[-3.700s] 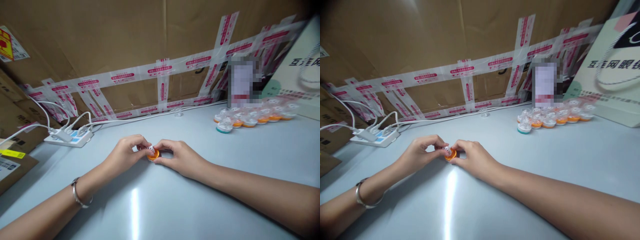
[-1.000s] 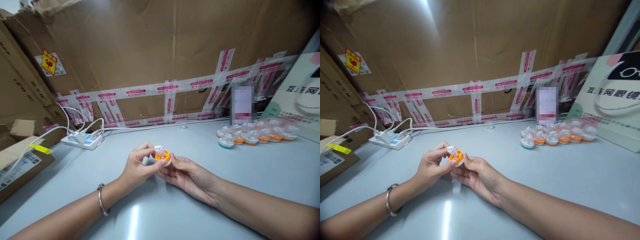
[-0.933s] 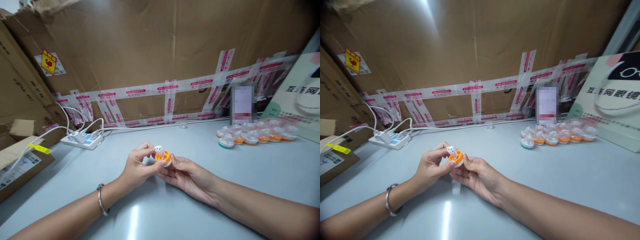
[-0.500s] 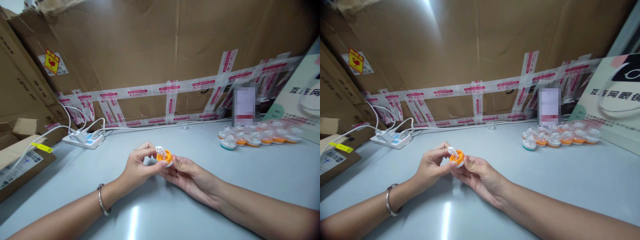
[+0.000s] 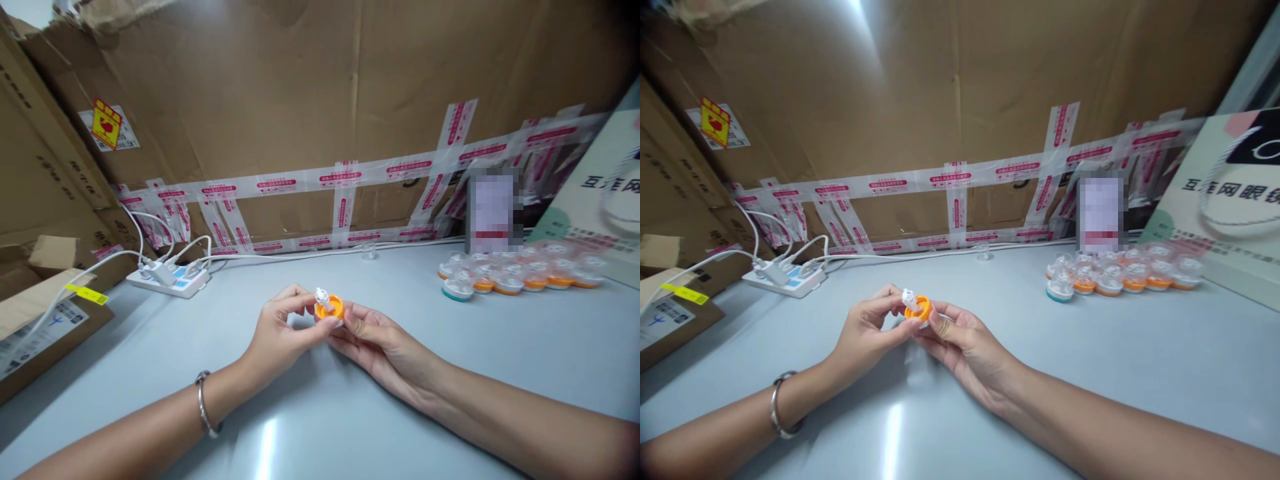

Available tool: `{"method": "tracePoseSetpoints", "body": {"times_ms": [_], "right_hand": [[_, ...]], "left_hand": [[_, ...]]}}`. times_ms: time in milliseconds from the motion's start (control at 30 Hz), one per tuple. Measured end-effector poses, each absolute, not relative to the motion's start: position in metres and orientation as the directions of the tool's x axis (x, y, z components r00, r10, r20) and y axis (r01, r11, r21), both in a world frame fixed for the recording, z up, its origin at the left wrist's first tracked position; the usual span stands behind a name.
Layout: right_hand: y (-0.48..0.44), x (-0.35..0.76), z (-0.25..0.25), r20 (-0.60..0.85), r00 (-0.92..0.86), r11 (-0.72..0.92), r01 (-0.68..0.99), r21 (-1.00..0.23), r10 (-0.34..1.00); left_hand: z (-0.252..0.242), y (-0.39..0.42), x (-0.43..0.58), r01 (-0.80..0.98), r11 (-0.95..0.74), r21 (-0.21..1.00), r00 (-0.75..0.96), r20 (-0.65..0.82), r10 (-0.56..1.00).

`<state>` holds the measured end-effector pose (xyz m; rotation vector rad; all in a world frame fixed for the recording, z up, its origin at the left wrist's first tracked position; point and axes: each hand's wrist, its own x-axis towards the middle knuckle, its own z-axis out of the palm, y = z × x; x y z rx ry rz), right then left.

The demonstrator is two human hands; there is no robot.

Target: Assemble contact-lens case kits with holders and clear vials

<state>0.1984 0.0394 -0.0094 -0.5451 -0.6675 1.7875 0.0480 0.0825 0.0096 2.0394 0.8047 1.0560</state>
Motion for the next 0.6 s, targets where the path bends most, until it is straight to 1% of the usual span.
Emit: {"method": "tracePoseSetpoints", "body": {"times_ms": [100, 200, 300, 400, 500, 600], "right_hand": [[0.039, 0.2, -0.009, -0.036, -0.32, -0.258, -0.685, -0.681, 0.947], [0.038, 0.204, -0.006, -0.049, -0.309, -0.253, -0.669, -0.699, 0.95], [0.038, 0.21, -0.001, -0.053, -0.282, -0.234, -0.663, -0.711, 0.958], [0.041, 0.218, 0.004, -0.065, -0.188, -0.179, -0.687, -0.704, 0.98], [0.045, 0.224, 0.008, -0.098, -0.049, -0.104, -0.716, -0.691, 0.994], [0.048, 0.225, 0.011, -0.11, 0.045, -0.043, -0.732, -0.68, 0.993]], "left_hand": [[0.01, 0.084, 0.049, 0.233, -0.562, 0.794, 0.481, 0.409, 0.776], [0.011, 0.084, 0.048, 0.259, -0.579, 0.773, 0.494, 0.409, 0.767], [0.013, 0.091, 0.047, 0.222, -0.608, 0.762, 0.544, 0.421, 0.726], [0.016, 0.112, 0.052, 0.155, -0.68, 0.716, 0.587, 0.487, 0.647], [0.015, 0.147, 0.078, 0.23, -0.743, 0.628, 0.575, 0.528, 0.624], [0.007, 0.184, 0.121, 0.245, -0.779, 0.578, 0.646, 0.501, 0.575]]}}
